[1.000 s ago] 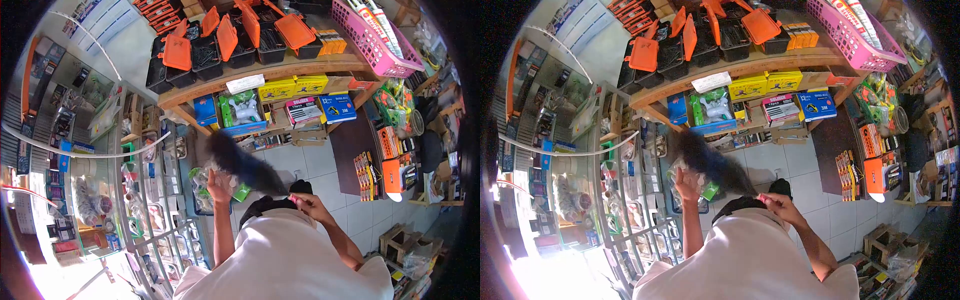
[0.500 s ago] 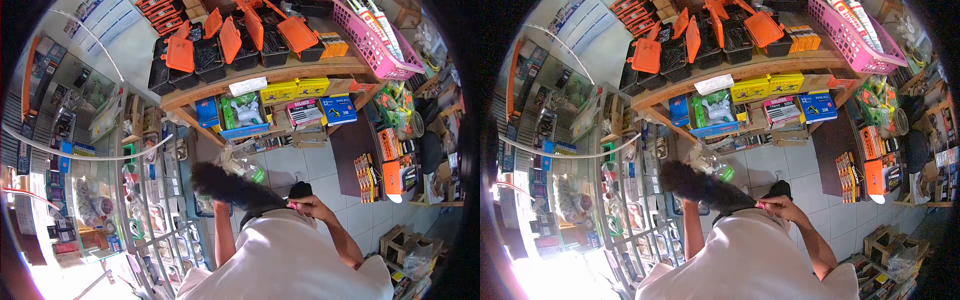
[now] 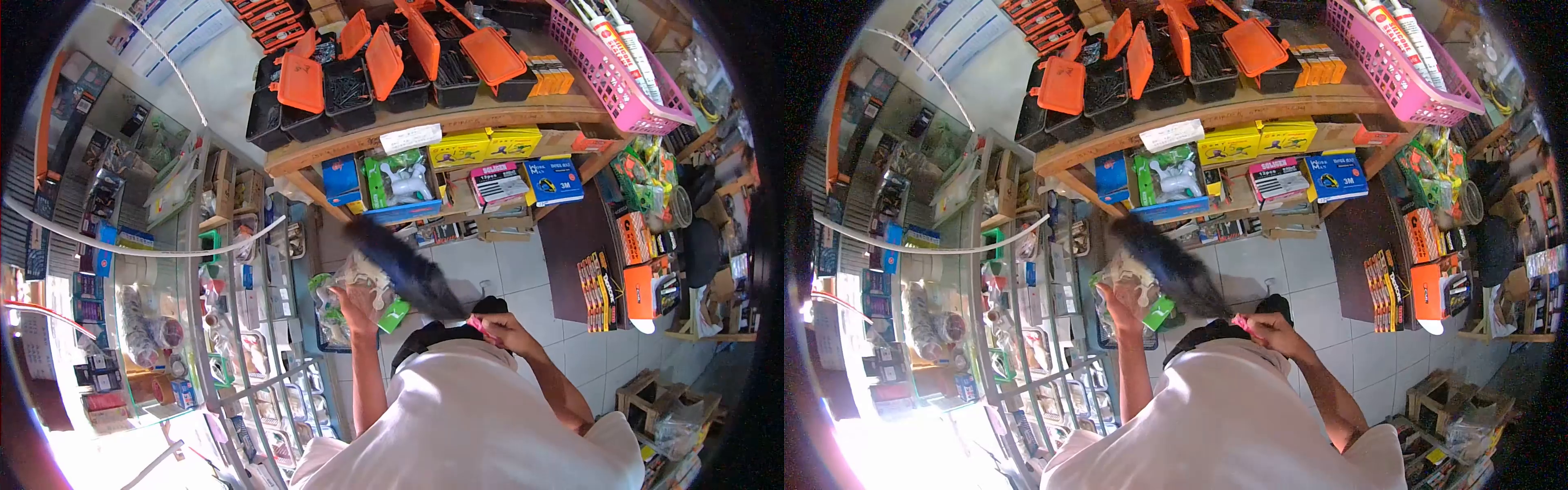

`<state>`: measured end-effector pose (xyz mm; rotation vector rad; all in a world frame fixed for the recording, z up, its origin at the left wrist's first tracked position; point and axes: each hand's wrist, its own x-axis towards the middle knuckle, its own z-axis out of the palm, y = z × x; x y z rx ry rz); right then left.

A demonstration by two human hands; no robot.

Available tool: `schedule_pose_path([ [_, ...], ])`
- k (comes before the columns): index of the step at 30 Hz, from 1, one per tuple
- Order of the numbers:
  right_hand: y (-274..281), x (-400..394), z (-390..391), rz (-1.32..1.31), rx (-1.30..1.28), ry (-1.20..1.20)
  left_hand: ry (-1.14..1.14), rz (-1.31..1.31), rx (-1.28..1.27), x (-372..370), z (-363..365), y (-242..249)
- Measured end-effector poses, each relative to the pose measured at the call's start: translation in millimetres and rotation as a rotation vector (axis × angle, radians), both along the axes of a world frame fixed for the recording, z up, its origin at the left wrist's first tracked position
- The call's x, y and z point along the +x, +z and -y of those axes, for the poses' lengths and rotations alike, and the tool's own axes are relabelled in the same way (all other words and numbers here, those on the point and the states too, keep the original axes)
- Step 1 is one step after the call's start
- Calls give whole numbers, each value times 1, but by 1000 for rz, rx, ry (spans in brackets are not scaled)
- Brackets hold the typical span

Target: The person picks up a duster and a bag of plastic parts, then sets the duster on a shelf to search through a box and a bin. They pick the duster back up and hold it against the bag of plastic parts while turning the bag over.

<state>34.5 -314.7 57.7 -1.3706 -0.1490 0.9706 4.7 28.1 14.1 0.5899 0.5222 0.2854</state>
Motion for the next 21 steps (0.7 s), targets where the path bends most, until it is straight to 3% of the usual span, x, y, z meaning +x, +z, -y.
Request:
schedule_pose_path([
  [2, -7, -3, 6, 0, -59, 70, 115, 114, -75, 9, -3, -18],
  [3, -8, -3, 5, 19, -33, 62, 201, 180, 5, 5, 1, -24],
  [4, -8, -3, 7, 19, -36, 57, 197, 179, 2, 4, -4, -30],
  [5, -8, -5, 7, -29, -57, 32, -3, 420, -155, 0, -13, -34],
  [7, -5, -9, 5, -79, -79, 8, 220, -159, -29, 9, 15, 47],
  [8, -5, -11, 4, -57, -62, 15, 223, -159, -30, 9, 12, 39],
  [10, -7, -15, 2, -38, -42, 20, 120, 212, -26, 7, -3, -12],
  [11, -10, -15, 2, 4, -37, -13, 235, 178, 195, 2, -11, -43],
  [12, -8, -16, 2, 23, -36, -32, 359, 110, 413, 4, -10, -43],
  [14, 5, -13, 2, -29, -25, -28, -323, 700, -298, 0, -21, -22],
  [16, 8, -9, 4, -97, -14, 0, -279, 590, -286, -2, -17, -15],
  [18, 3, -5, 6, 0, 22, 17, 112, 43, -133, 6, 2, 15],
  [20, 8, -3, 6, -20, 24, -31, 143, 25, -108, 7, 2, 11],
  [21, 10, -4, 6, -44, 25, -77, 0, 170, -176, 3, -5, -3],
])
